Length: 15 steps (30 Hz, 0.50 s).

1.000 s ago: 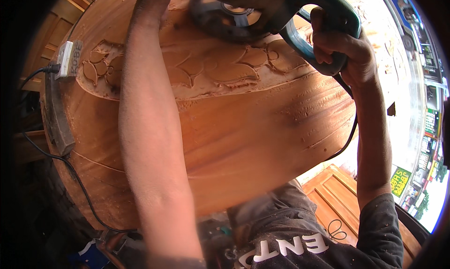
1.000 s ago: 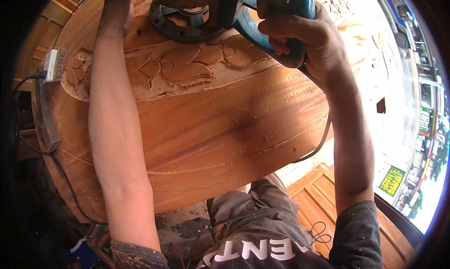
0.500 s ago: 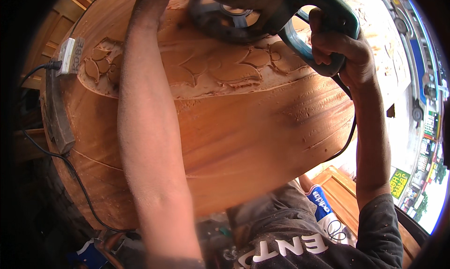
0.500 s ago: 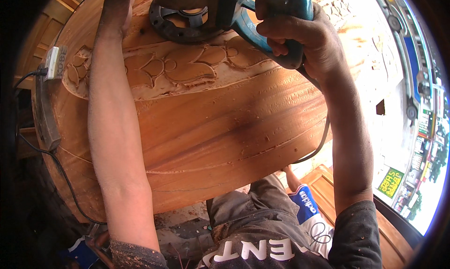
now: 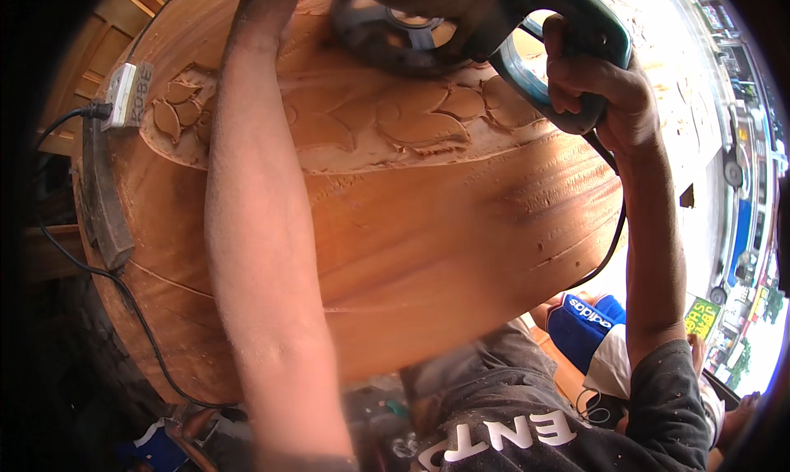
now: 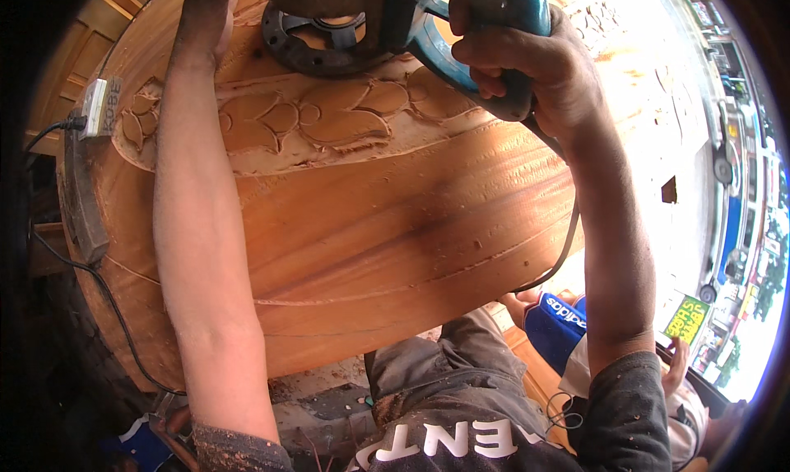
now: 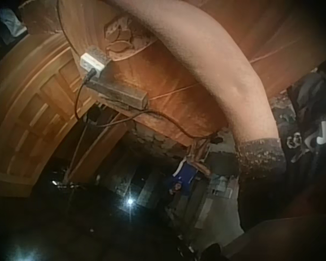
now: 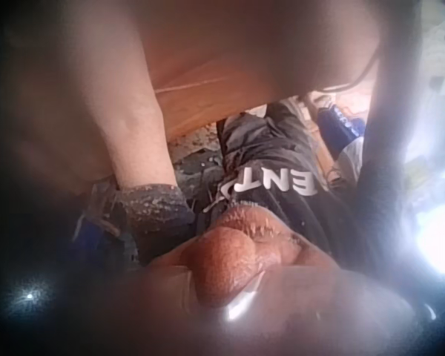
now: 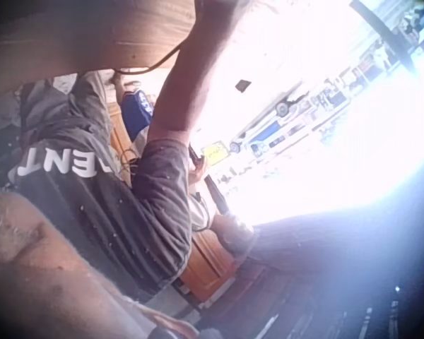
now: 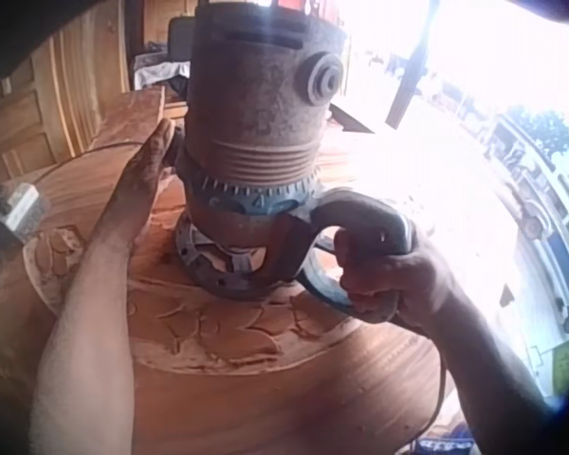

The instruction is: The person uses a handheld router to carve decorative floral patterns into a large wooden panel, following traced lines while holding the tool with both hands.

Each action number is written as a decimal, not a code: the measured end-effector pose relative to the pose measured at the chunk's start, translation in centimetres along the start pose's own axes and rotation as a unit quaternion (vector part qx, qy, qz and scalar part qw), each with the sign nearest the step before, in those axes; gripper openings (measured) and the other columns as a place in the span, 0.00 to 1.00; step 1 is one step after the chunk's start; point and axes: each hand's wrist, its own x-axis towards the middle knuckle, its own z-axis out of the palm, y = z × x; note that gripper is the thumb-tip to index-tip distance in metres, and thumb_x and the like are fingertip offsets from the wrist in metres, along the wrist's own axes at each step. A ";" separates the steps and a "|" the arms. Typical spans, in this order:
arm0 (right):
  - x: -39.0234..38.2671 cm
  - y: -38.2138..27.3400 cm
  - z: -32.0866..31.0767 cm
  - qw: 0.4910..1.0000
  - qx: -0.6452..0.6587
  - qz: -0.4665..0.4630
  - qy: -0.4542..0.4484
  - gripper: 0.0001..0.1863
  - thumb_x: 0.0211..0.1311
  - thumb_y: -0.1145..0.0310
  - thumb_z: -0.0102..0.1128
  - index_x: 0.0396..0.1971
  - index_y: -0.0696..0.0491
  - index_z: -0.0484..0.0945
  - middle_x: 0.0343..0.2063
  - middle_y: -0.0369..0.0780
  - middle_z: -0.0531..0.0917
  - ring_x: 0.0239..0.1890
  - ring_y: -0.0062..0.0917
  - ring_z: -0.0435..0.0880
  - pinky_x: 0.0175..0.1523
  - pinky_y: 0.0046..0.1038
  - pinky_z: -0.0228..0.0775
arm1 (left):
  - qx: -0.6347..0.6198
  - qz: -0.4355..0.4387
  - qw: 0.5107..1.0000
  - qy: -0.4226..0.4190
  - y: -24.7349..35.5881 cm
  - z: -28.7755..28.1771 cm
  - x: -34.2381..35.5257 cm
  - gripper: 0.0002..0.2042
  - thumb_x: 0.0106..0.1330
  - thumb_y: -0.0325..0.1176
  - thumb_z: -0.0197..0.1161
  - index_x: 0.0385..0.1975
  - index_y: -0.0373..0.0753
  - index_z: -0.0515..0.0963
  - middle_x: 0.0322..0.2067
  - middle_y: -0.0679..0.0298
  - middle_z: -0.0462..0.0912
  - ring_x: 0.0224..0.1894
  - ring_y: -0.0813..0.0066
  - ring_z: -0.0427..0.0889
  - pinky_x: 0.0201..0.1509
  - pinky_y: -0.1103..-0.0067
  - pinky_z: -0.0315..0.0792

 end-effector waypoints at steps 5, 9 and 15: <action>0.4 0.3 -0.5 0.999 -0.001 0.014 -0.036 0.15 0.54 0.74 0.64 0.42 0.60 0.77 0.27 0.36 0.75 0.21 0.19 0.73 0.29 0.23 0.67 | -0.003 -0.003 1.000 -0.013 -0.1 -0.9 -0.1 0.37 0.81 0.60 0.42 0.80 0.41 0.50 0.80 0.59 0.50 0.82 0.68 0.46 0.81 0.59 0.44; 0.4 0.2 -0.3 1.000 -0.011 0.016 -0.013 0.14 0.54 0.73 0.64 0.41 0.61 0.77 0.25 0.35 0.75 0.21 0.18 0.73 0.29 0.23 0.67 | -0.004 0.012 1.000 -0.013 -0.6 -0.5 -0.1 0.35 0.81 0.58 0.41 0.80 0.41 0.51 0.80 0.60 0.50 0.82 0.68 0.47 0.81 0.60 0.45; 0.6 0.1 -0.4 0.999 0.000 0.025 -0.020 0.17 0.52 0.72 0.66 0.42 0.59 0.78 0.23 0.35 0.75 0.20 0.18 0.73 0.28 0.23 0.67 | -0.019 0.001 1.000 -0.009 -0.4 -0.9 -0.1 0.33 0.82 0.56 0.41 0.79 0.43 0.52 0.80 0.61 0.51 0.81 0.69 0.49 0.80 0.59 0.47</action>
